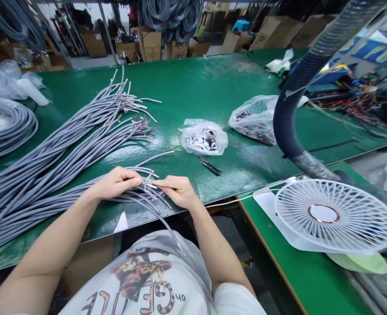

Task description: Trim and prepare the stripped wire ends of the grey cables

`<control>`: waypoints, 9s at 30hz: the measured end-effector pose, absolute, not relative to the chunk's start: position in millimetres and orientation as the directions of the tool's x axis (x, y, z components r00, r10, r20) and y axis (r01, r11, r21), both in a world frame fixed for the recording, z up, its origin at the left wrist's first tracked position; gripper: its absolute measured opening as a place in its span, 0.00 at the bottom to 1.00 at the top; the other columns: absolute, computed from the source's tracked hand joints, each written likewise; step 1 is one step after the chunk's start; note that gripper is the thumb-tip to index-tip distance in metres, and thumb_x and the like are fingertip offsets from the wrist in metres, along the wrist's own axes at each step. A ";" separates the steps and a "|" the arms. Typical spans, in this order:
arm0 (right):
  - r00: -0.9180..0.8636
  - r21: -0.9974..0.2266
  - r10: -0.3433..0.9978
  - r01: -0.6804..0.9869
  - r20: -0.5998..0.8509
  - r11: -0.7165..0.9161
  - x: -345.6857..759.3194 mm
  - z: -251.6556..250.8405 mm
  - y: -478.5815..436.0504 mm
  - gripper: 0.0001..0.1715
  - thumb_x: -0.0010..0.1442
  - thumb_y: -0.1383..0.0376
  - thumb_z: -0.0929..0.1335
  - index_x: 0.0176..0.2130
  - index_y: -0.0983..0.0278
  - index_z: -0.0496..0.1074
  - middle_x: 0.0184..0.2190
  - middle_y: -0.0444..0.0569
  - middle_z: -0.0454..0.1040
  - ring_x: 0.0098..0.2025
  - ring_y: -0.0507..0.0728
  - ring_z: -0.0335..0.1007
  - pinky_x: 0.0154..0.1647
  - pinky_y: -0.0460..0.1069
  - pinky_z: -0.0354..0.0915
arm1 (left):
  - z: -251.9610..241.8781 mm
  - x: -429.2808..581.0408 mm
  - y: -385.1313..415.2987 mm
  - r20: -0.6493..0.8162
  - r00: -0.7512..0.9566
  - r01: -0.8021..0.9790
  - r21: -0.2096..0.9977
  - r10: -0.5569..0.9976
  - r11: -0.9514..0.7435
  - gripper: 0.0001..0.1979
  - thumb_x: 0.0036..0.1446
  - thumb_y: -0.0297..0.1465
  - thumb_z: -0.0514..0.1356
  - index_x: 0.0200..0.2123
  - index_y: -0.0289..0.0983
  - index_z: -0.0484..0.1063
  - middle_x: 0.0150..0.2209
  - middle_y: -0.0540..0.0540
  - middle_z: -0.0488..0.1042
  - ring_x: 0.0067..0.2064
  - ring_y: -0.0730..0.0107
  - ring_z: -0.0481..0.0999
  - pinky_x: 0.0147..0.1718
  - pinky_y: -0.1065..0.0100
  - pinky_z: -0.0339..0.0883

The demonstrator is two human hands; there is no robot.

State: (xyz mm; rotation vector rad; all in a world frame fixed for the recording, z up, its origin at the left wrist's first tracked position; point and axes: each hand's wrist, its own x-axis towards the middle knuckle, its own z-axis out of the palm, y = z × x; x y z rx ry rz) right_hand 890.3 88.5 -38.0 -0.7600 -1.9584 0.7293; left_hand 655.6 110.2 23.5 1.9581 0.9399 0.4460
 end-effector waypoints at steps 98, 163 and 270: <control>-0.840 -0.999 0.543 0.011 0.016 0.047 852.2 11.3 156.6 0.31 0.55 0.55 0.69 0.53 0.69 0.64 0.18 0.39 0.69 0.16 0.45 0.54 0.17 0.40 0.48 | 1.4 654.9 113.9 0.178 0.494 0.111 0.958 0.851 -0.265 0.33 0.57 0.30 0.59 0.63 0.34 0.52 0.23 0.54 0.66 0.25 0.78 0.66 0.28 0.73 0.60; -0.403 -0.712 0.834 0.450 0.377 0.539 846.1 15.6 132.5 0.14 0.52 0.72 0.61 0.28 0.66 0.75 0.26 0.46 0.73 0.28 0.50 0.62 0.32 0.45 0.56 | -2.2 649.5 129.3 -0.084 0.398 -0.355 0.904 0.913 0.238 0.18 0.52 0.37 0.65 0.42 0.30 0.74 0.10 0.59 0.58 0.11 0.86 0.47 0.14 0.78 0.41; -0.502 -0.306 0.721 0.675 0.477 0.672 871.9 1.7 105.7 0.16 0.57 0.71 0.61 0.41 0.65 0.75 0.23 0.47 0.68 0.26 0.52 0.60 0.29 0.47 0.53 | -6.0 677.6 133.8 -0.265 0.640 0.017 0.943 0.721 0.332 0.23 0.50 0.49 0.61 0.24 0.34 0.64 0.11 0.61 0.47 0.14 0.85 0.40 0.14 0.76 0.33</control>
